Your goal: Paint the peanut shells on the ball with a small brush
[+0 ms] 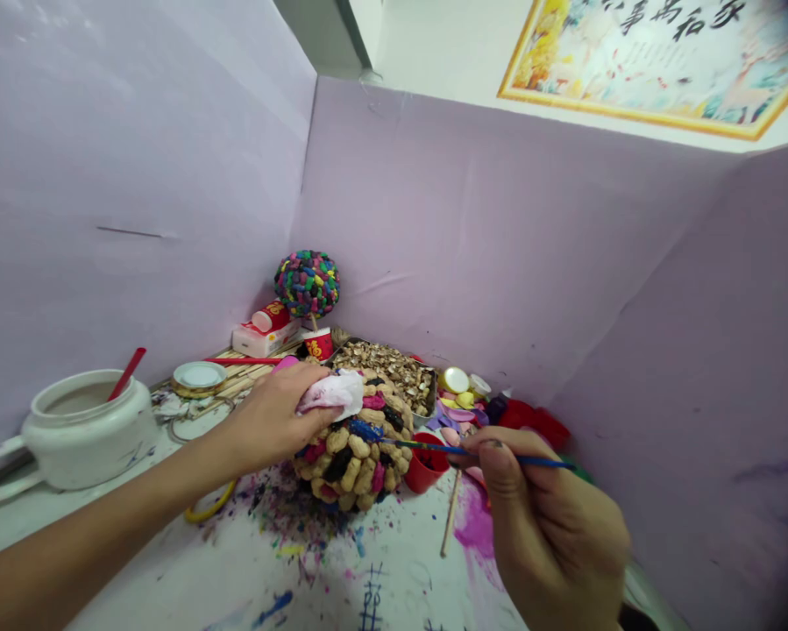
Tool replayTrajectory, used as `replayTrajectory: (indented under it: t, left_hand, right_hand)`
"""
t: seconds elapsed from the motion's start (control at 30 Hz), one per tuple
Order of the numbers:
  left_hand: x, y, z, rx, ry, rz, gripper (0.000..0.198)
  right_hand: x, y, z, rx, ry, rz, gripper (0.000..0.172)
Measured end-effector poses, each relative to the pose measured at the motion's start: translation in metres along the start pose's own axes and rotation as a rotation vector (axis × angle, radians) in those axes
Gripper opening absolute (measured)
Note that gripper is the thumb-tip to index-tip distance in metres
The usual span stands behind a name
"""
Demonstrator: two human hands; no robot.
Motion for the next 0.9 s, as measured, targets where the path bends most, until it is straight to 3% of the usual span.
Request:
replayTrajectory:
  t: [0.57,0.9]
  left_hand:
    - [0.001,0.001,0.000,-0.021,-0.031,-0.006,0.029]
    - [0.007,0.001,-0.003,-0.021,-0.037,0.003,0.030]
  right_hand:
    - [-0.003,-0.001,0.001,-0.067,0.009,-0.019,0.013]
    - [0.009,-0.002,-0.004,-0.063,-0.014,0.019,0.013]
Point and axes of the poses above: each hand's wrist, its own y-axis away from the middle knuckle, its own z-axis out of the back of the hand, x = y × z, the point moved 4 cm from there along -y, towards the middle knuckle, and after that the axes turned 11 degrees about -z, right-handed, at the moved point
